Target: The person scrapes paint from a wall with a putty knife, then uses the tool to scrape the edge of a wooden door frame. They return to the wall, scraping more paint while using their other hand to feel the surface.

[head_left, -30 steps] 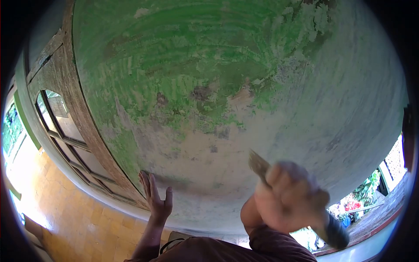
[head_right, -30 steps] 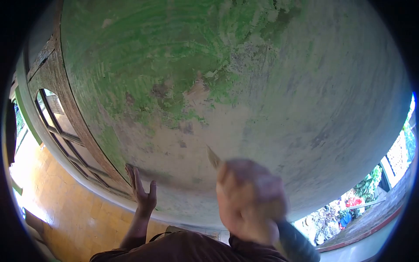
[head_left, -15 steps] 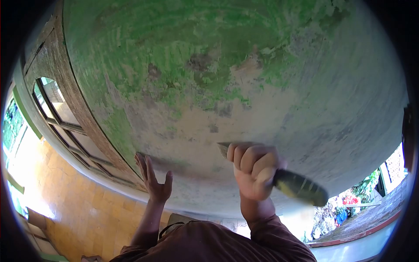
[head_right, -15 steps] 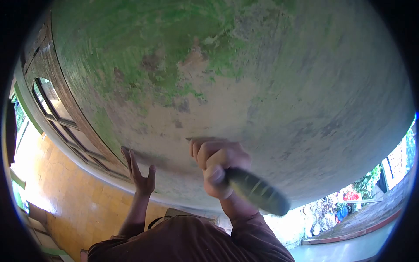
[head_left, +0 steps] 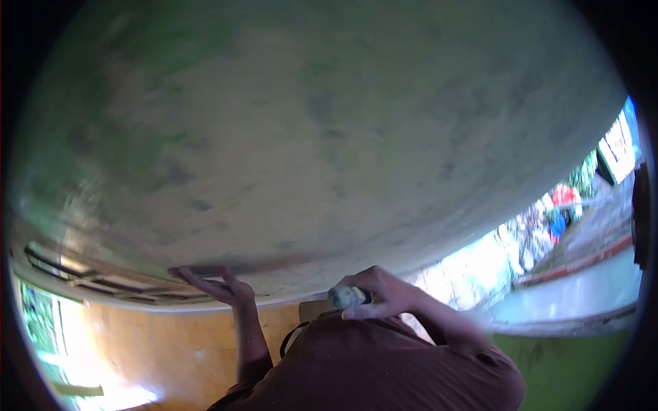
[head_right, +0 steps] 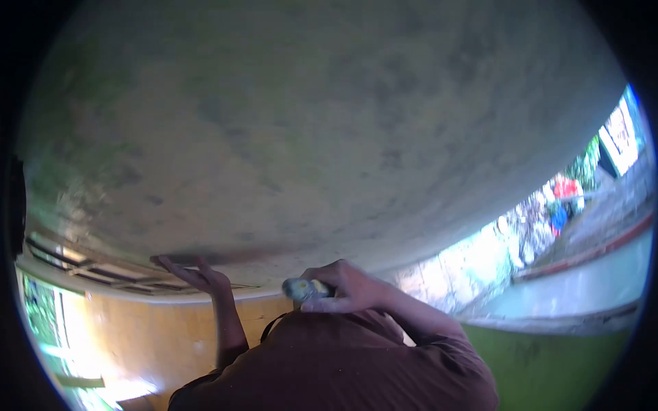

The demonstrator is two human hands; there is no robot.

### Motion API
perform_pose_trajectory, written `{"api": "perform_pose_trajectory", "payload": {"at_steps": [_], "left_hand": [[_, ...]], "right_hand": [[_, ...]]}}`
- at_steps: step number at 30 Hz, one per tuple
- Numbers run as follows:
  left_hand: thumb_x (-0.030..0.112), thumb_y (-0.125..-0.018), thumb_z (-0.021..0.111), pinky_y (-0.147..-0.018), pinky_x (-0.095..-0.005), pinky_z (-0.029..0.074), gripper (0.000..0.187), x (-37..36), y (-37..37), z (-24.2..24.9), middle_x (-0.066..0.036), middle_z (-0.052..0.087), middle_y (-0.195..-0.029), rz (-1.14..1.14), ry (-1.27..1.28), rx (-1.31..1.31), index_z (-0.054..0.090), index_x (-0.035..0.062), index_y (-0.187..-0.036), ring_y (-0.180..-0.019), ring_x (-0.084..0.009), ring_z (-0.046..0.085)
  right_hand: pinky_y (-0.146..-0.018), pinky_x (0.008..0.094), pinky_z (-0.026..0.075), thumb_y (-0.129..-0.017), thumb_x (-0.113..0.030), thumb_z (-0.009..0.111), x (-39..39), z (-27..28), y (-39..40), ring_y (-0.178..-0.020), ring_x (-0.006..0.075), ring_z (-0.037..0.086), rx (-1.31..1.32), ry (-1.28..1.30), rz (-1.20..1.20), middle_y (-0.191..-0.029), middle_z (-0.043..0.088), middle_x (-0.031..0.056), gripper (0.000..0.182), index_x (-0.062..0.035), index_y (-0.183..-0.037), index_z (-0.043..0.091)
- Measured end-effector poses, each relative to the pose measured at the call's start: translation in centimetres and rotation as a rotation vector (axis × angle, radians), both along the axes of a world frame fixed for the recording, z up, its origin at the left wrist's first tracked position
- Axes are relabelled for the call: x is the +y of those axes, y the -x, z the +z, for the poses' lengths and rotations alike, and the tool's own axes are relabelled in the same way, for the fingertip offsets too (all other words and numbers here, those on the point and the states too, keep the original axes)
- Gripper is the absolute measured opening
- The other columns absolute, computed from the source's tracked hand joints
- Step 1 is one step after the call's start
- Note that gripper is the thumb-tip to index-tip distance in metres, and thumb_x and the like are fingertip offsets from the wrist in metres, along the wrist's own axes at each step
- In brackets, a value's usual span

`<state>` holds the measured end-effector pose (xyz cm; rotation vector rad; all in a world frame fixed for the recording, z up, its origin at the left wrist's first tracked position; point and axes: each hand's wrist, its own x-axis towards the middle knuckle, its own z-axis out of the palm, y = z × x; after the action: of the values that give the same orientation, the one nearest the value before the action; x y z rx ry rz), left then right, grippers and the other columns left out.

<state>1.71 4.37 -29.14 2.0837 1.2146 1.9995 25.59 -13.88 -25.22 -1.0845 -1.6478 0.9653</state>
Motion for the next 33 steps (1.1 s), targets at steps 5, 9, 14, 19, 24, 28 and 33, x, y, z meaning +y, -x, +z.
{"api": "perform_pose_trajectory", "payload": {"at_steps": [5, 9, 14, 19, 24, 28, 33], "left_hand": [[0.042, -0.094, 0.036, -0.111, -0.0466, 0.012, 0.072, 1.1, -1.5, -0.6, -0.022, -0.002, -0.149, -0.004, -0.057, -0.093, 0.007, -0.0021, -0.143, -0.139, -0.0344, 0.004], [0.041, -0.094, 0.034, -0.111, -0.0464, 0.013, 0.071, 1.0, -3.1, -0.7, -0.022, 0.000, -0.149, -0.060, -0.049, -0.030, 0.008, -0.0028, -0.142, -0.139, -0.0347, 0.006], [0.040, -0.095, 0.031, -0.110, -0.0462, 0.015, 0.068, 1.3, -5.2, -0.1, -0.023, 0.003, -0.149, -0.007, -0.085, -0.028, 0.008, -0.0039, -0.142, -0.138, -0.0353, 0.009], [0.039, -0.096, 0.028, -0.110, -0.0460, 0.017, 0.067, 0.9, -4.2, -0.1, -0.024, 0.006, -0.148, 0.123, -0.105, -0.042, 0.009, -0.0051, -0.142, -0.137, -0.0358, 0.012], [0.039, -0.096, 0.025, -0.110, -0.0466, 0.016, 0.066, 1.7, -2.3, -0.6, -0.024, 0.008, -0.148, 0.233, -0.149, -0.025, 0.009, -0.0057, -0.141, -0.137, -0.0365, 0.012], [0.041, -0.097, 0.022, -0.111, -0.0483, 0.012, 0.066, 2.1, -1.3, -1.2, -0.025, 0.006, -0.148, 0.292, -0.160, 0.096, 0.009, -0.0056, -0.141, -0.138, -0.0374, 0.007], [0.045, -0.097, 0.019, -0.111, -0.0449, 0.012, 0.067, -1.3, 0.0, -0.8, -0.024, 0.011, -0.148, 0.209, -0.003, 0.018, 0.015, -0.0066, -0.140, -0.139, -0.0342, 0.010]], "right_hand": [[-0.065, 0.0344, 0.048, -0.076, -0.023, 0.058, -4.8, -2.4, -3.7, -0.070, 0.0248, 0.062, -0.021, 0.068, -0.281, -0.079, 0.061, 0.0132, 0.046, -0.0025, -0.115, 0.048], [-0.065, 0.0349, 0.047, -0.081, -0.033, 0.061, -7.2, -3.1, -5.0, -0.071, 0.0264, 0.062, -0.034, 0.130, -0.541, -0.080, 0.060, 0.0144, 0.045, -0.0013, -0.111, 0.049], [-0.065, 0.0353, 0.047, -0.083, -0.040, 0.061, -8.4, -3.2, -7.5, -0.072, 0.0279, 0.062, -0.058, 0.254, -0.614, -0.079, 0.061, 0.0142, 0.046, -0.0011, -0.105, 0.052], [-0.061, 0.0371, 0.045, -0.082, -0.040, 0.062, -6.4, -4.3, -8.4, -0.069, 0.0290, 0.062, -0.176, 0.267, -0.425, -0.075, 0.061, 0.0145, 0.041, -0.0023, -0.096, 0.055], [-0.059, 0.0382, 0.044, -0.079, -0.045, 0.063, -3.4, -3.5, -6.9, -0.065, 0.0322, 0.061, -0.275, 0.277, -0.295, -0.070, 0.061, 0.0153, 0.042, -0.0051, -0.091, 0.058], [-0.060, 0.0409, 0.044, -0.081, -0.050, 0.058, -1.2, -3.8, -4.7, -0.067, 0.0348, 0.060, -0.331, 0.274, -0.123, -0.071, 0.059, 0.0179, 0.048, -0.0032, -0.091, 0.057], [-0.063, 0.0374, 0.043, -0.081, -0.041, 0.063, 1.8, -4.4, -0.8, -0.068, 0.0274, 0.056, -0.103, 0.118, 0.057, -0.074, 0.057, 0.0141, 0.040, -0.0028, -0.093, 0.059]]}}
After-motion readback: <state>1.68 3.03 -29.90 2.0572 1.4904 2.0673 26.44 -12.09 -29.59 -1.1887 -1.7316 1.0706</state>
